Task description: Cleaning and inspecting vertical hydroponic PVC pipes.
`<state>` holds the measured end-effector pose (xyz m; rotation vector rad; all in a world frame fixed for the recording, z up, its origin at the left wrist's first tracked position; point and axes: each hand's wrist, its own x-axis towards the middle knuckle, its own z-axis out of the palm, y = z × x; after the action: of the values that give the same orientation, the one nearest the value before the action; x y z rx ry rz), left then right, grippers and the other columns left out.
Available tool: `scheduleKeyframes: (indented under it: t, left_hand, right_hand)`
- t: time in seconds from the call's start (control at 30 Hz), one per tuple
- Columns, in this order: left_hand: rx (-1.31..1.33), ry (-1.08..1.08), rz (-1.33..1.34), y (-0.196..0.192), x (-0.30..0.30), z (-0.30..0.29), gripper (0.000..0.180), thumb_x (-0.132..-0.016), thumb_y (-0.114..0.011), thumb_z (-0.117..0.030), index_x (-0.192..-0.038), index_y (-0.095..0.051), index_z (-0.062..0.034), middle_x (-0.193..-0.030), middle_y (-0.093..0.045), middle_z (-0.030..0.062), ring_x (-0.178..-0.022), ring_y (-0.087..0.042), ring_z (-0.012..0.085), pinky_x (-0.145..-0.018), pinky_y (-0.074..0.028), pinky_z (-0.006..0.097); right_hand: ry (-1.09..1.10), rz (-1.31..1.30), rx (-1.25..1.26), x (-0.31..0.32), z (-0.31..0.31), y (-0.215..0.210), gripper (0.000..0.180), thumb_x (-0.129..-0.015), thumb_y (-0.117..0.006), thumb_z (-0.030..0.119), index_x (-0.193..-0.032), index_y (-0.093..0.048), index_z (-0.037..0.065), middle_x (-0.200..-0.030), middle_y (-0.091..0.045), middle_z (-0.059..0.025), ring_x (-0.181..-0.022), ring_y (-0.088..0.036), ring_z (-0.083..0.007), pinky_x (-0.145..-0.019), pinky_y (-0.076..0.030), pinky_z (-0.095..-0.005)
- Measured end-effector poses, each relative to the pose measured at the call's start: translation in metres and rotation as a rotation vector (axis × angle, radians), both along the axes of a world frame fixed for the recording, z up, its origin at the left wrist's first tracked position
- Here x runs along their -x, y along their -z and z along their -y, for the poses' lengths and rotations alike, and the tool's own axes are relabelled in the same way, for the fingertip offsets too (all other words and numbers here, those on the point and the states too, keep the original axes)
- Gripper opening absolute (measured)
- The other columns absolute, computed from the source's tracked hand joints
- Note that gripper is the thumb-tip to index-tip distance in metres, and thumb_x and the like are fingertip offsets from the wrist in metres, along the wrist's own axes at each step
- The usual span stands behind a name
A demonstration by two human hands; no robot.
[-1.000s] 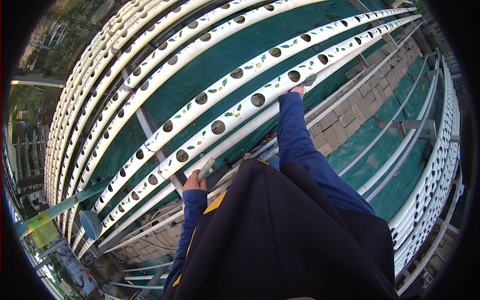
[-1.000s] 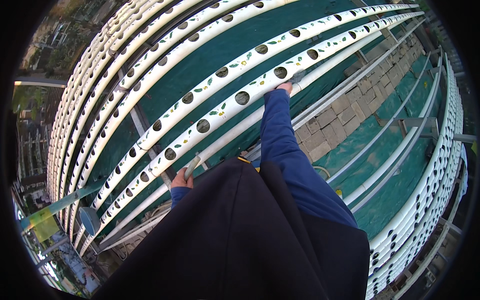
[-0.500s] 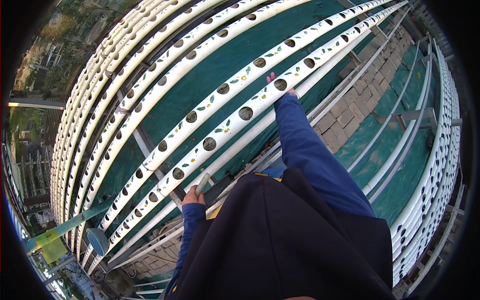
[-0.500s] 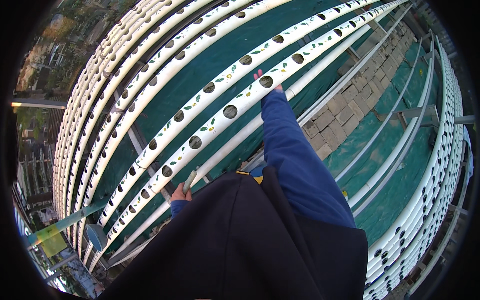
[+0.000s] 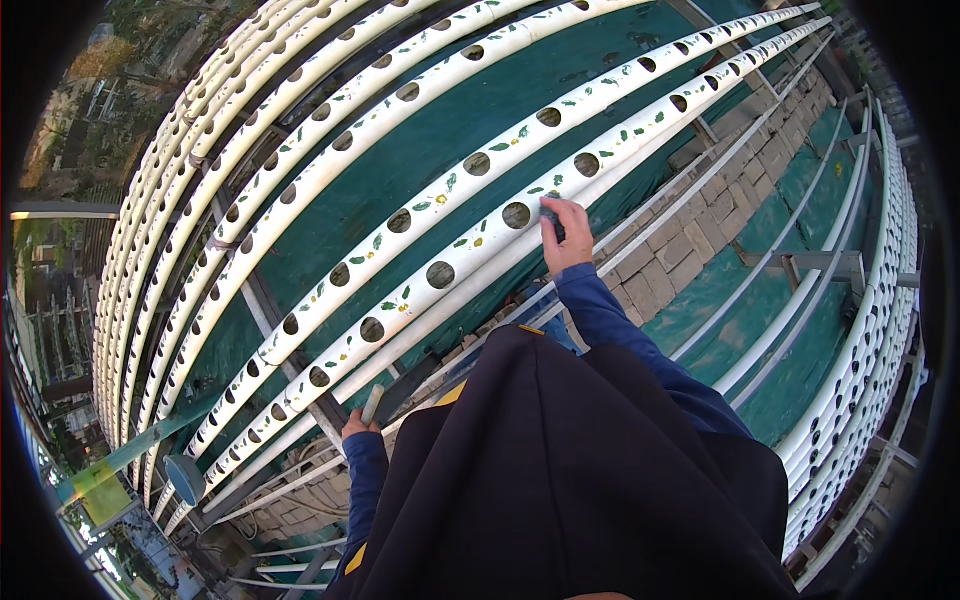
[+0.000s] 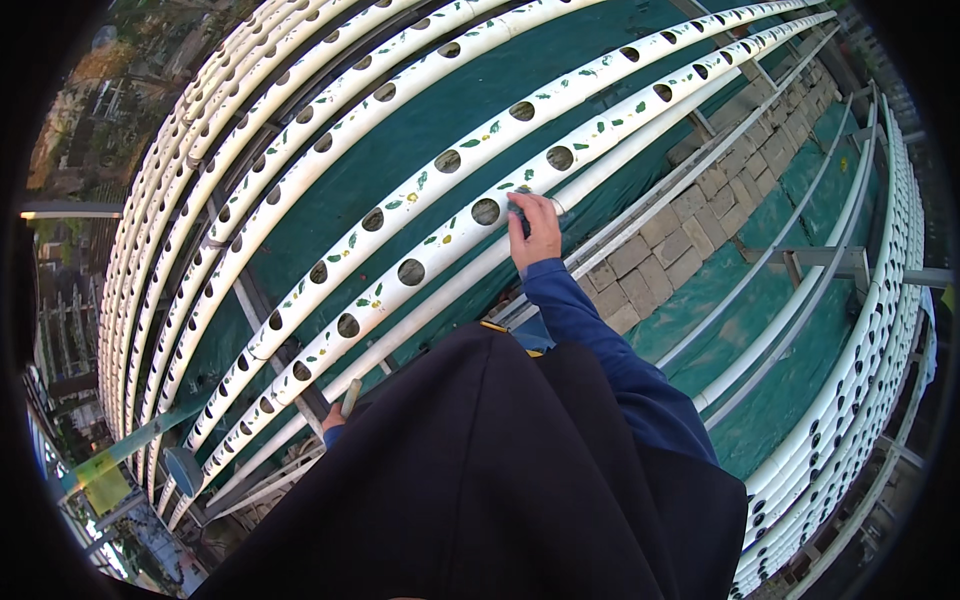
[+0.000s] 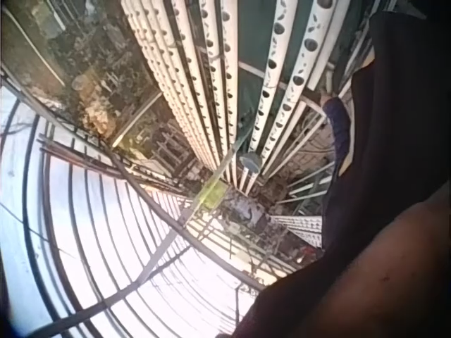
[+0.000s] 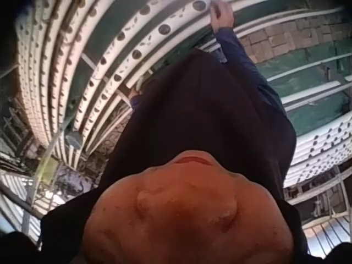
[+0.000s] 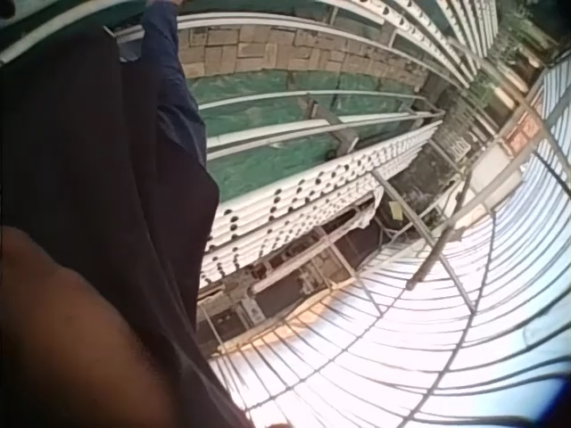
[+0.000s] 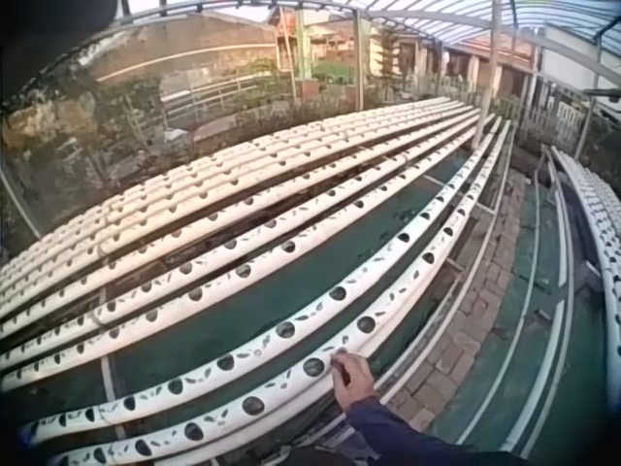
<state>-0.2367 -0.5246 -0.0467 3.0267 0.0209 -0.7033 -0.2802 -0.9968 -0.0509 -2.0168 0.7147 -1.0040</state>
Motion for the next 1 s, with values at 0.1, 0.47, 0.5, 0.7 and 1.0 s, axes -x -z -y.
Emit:
scheduleKeyframes:
  t: [0.1,0.47,0.5,0.7,1.0]
  left_hand:
    - [0.042,-0.048,0.007,0.051,0.024,-0.014,0.032,-0.075,-0.064,-0.022,-0.106,-0.061,-0.0128,-0.089,-0.066,0.0196,-0.087,-0.063,0.0369,-0.077,-0.05,0.044]
    - [0.205,-0.032,-0.06,0.046,0.026,0.077,0.032,-0.076,-0.064,-0.024,-0.107,-0.062,-0.0174,-0.09,-0.066,0.0179,-0.087,-0.063,0.0355,-0.076,-0.05,0.042]
    - [0.186,0.013,-0.07,0.035,0.019,0.086,0.03,-0.077,-0.064,-0.024,-0.106,-0.062,-0.0169,-0.089,-0.066,0.0181,-0.086,-0.063,0.0358,-0.076,-0.05,0.042]
    - [0.192,0.031,-0.098,0.034,0.018,0.09,0.028,-0.077,-0.064,-0.022,-0.104,-0.064,-0.0162,-0.087,-0.066,0.0188,-0.085,-0.063,0.0361,-0.075,-0.051,0.042]
    - [0.223,0.102,-0.19,0.056,0.025,0.102,0.028,-0.078,-0.062,-0.027,-0.105,-0.063,-0.0177,-0.088,-0.066,0.0174,-0.088,-0.063,0.0353,-0.078,-0.05,0.04]
  right_hand:
    - [-0.222,-0.15,0.424,-0.016,0.025,0.002,0.03,-0.076,-0.059,0.002,-0.103,-0.063,0.013,-0.1,-0.057,-0.0071,-0.098,-0.054,-0.0279,-0.088,-0.042,-0.0389]
    - [-0.705,-0.745,0.421,-0.086,0.035,0.002,0.027,-0.087,-0.049,0.034,-0.094,-0.054,0.008,-0.086,-0.065,-0.0152,-0.085,-0.062,-0.033,-0.075,-0.047,-0.0435]
    - [-0.707,-0.741,0.421,-0.087,0.039,0.001,0.027,-0.087,-0.049,0.034,-0.094,-0.054,0.008,-0.086,-0.065,-0.0152,-0.085,-0.062,-0.033,-0.075,-0.047,-0.0435]
    - [-0.383,-0.974,0.321,-0.086,0.132,0.005,0.029,-0.087,-0.046,0.033,-0.094,-0.067,0.013,-0.088,-0.065,-0.0118,-0.088,-0.061,-0.0293,-0.082,-0.046,-0.0415]
    - [-0.105,0.03,0.396,-0.036,0.008,0.05,0.038,-0.071,-0.065,0.005,-0.104,-0.058,0.022,-0.108,-0.044,-0.0078,-0.105,-0.049,-0.0308,-0.102,-0.026,-0.0596]
